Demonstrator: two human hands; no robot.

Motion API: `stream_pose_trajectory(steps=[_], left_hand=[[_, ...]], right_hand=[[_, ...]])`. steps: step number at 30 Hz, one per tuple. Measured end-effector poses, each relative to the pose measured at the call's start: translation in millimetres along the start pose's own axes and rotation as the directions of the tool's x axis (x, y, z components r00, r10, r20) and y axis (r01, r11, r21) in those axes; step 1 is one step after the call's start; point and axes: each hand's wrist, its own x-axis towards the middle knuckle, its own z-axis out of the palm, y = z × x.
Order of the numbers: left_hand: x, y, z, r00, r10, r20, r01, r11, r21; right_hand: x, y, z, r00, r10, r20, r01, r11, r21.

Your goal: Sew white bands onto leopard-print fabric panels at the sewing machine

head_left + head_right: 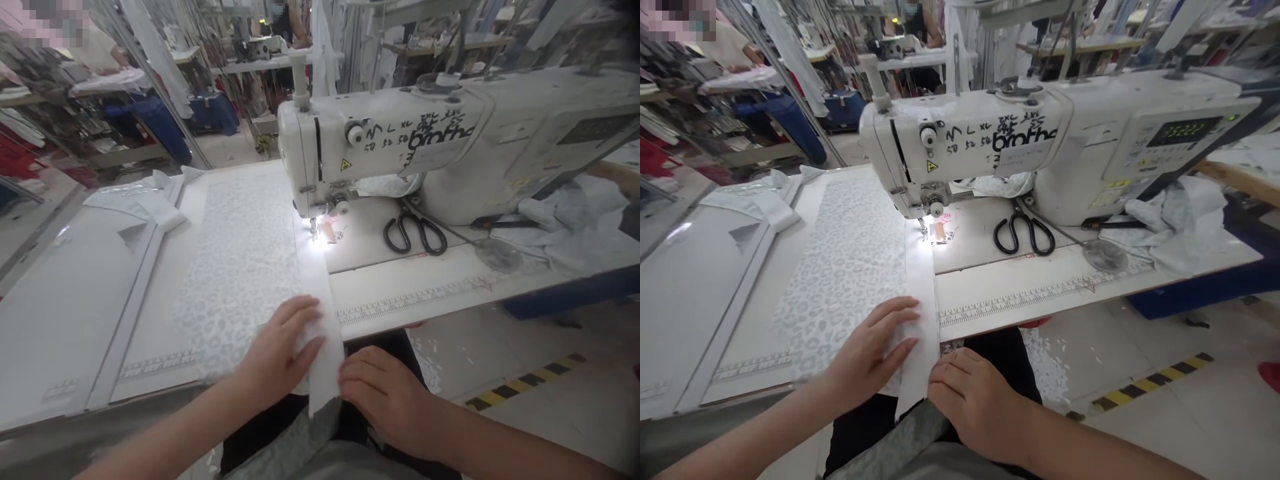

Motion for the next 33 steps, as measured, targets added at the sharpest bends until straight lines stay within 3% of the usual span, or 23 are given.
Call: stream_pose_trajectory(steps=[5,14,17,19,24,28,33], left_hand=[[10.3,-22.7,-1.6,0.987,-0.054,0.149,0.018,0.973,0.23],[50.3,-57.3,-17.1,0.981,0.001,0.196,-0.056,0.959,0.277],[56.3,-60.7,-18.3,0.986,0.012,0.165,-0.06,0.955,0.292],[52.0,-51.0,-15.5,0.989,0.014,0.145,-0.052,0.964,0.26],[34.2,-27.0,-6.2,0.996,0.012,0.083,-0.01,1.0,-0.025],[41.6,-46.1,-12.4,0.997,0.026,0.068,-0.022,0.998,-0.058],[64.9,-70.8,-28.4,0.978,0.085,0.193,-0.089,0.996,0.011]], right_hand=[[8.6,7.3,2.1,0.997,0.076,0.019,-0.077,0.997,0.032],[37.9,44.6,-0.5,0.994,0.106,0.041,-0.105,0.994,-0.013],[50.0,56.1,-1.7,0.995,0.091,0.034,-0.09,0.996,-0.029],[57.9,63.7,-2.4,0.997,0.076,0.029,-0.074,0.996,-0.054],[75.2,82.6,-5.2,0.998,0.059,0.015,-0.058,0.996,-0.061],[87.1,95.7,-8.8,0.997,0.072,0.032,-0.069,0.995,-0.077],[100.3,111.6,-7.4,0.998,0.067,0.013,-0.066,0.993,-0.096]])
